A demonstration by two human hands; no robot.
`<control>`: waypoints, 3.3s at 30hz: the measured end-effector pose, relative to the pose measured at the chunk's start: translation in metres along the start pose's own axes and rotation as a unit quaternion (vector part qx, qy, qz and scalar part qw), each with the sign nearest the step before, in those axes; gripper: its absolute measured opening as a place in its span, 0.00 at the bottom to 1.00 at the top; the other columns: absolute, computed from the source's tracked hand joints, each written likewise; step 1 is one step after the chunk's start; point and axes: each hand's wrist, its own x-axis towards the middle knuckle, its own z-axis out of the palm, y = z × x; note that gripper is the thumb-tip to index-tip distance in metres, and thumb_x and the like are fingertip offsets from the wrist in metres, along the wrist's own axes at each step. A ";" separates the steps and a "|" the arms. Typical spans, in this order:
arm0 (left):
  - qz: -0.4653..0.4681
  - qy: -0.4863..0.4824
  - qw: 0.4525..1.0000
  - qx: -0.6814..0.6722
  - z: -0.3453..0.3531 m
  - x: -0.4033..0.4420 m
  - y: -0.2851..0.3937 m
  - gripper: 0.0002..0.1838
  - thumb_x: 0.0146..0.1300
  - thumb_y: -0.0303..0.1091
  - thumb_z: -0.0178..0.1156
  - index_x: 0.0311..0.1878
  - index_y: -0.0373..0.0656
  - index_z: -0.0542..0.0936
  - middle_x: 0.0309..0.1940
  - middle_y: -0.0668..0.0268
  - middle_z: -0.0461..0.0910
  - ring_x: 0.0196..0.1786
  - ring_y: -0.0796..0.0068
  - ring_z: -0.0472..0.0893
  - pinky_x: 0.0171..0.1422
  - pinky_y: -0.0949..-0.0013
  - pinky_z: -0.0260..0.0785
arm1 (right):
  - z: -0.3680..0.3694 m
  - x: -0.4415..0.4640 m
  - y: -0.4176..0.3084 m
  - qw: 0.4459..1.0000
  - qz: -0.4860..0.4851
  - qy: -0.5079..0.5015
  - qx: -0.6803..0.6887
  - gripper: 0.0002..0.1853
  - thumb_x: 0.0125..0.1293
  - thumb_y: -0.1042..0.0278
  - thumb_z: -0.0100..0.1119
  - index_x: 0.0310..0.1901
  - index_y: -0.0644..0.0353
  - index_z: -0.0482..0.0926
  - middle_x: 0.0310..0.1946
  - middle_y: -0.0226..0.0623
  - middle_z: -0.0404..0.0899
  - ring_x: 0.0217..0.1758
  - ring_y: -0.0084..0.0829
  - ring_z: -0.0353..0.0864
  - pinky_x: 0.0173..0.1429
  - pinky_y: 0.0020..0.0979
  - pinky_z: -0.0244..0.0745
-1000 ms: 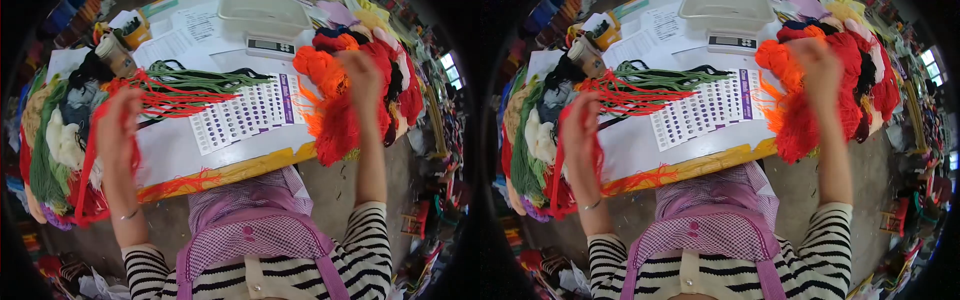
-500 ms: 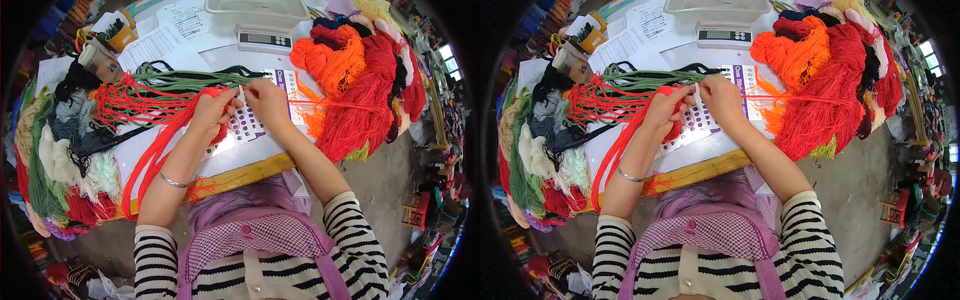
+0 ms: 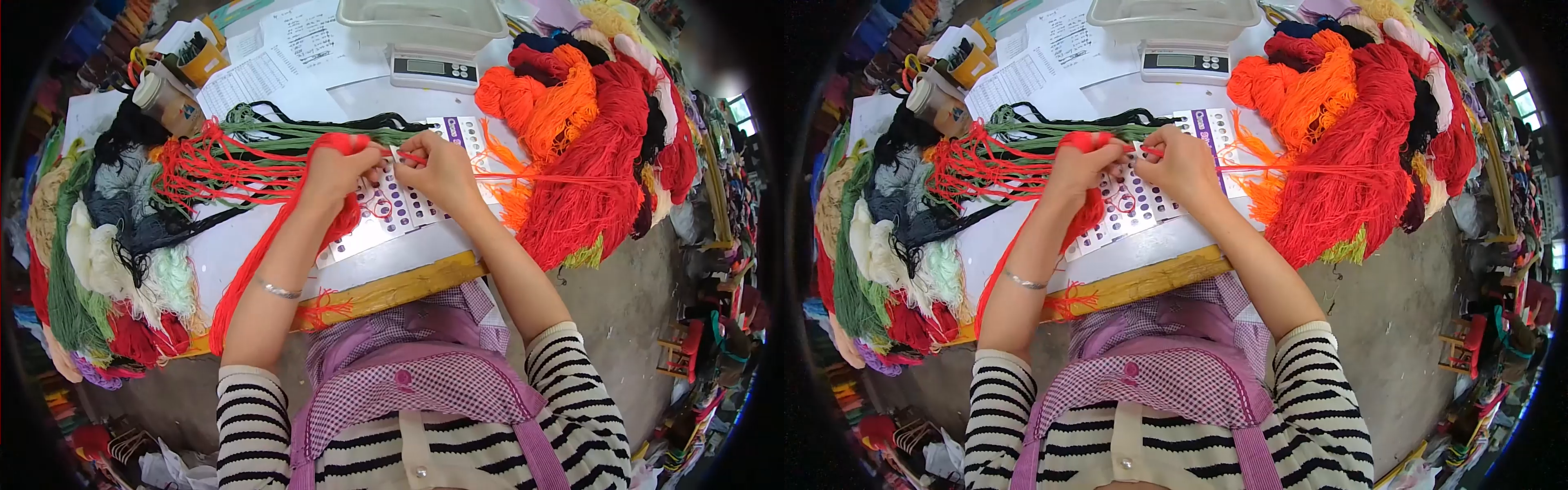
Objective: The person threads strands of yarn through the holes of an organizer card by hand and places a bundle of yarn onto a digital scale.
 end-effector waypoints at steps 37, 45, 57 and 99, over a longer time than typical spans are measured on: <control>0.115 -0.067 0.896 -0.424 -0.085 -0.119 0.057 0.38 0.72 0.58 0.39 0.66 0.29 0.62 0.66 0.50 0.65 0.71 0.56 0.59 0.71 0.47 0.57 | 0.024 -0.024 -0.105 0.939 -0.104 -0.130 0.302 0.11 0.69 0.66 0.55 0.45 0.66 0.79 0.35 0.28 0.79 0.40 0.18 0.75 0.48 0.24 0.70; 0.200 0.014 0.973 -0.114 -0.043 -0.130 0.061 0.20 0.69 0.34 0.46 0.52 0.27 0.78 0.54 0.55 0.78 0.56 0.70 0.77 0.64 0.68 0.65 | 0.023 -0.039 -0.107 0.847 -0.017 -0.225 0.481 0.07 0.65 0.70 0.60 0.42 0.61 0.81 0.38 0.27 0.79 0.43 0.17 0.74 0.52 0.22 0.67; 0.182 0.018 0.971 -0.153 -0.042 -0.130 0.056 0.14 0.67 0.29 0.52 0.50 0.30 0.80 0.47 0.55 0.82 0.49 0.73 0.80 0.56 0.69 0.71 | 0.009 -0.045 -0.106 0.814 -0.030 -0.194 0.547 0.06 0.63 0.70 0.62 0.40 0.61 0.80 0.35 0.32 0.82 0.39 0.20 0.77 0.50 0.23 0.68; 0.152 0.112 0.970 -0.155 -0.097 -0.095 0.079 0.16 0.68 0.36 0.53 0.50 0.34 0.79 0.35 0.67 0.78 0.24 0.90 0.67 0.18 0.85 0.49 | -0.135 -0.012 -0.007 0.938 -0.216 0.257 -0.085 0.09 0.66 0.75 0.54 0.46 0.62 0.81 0.39 0.34 0.83 0.45 0.26 0.81 0.50 0.27 0.75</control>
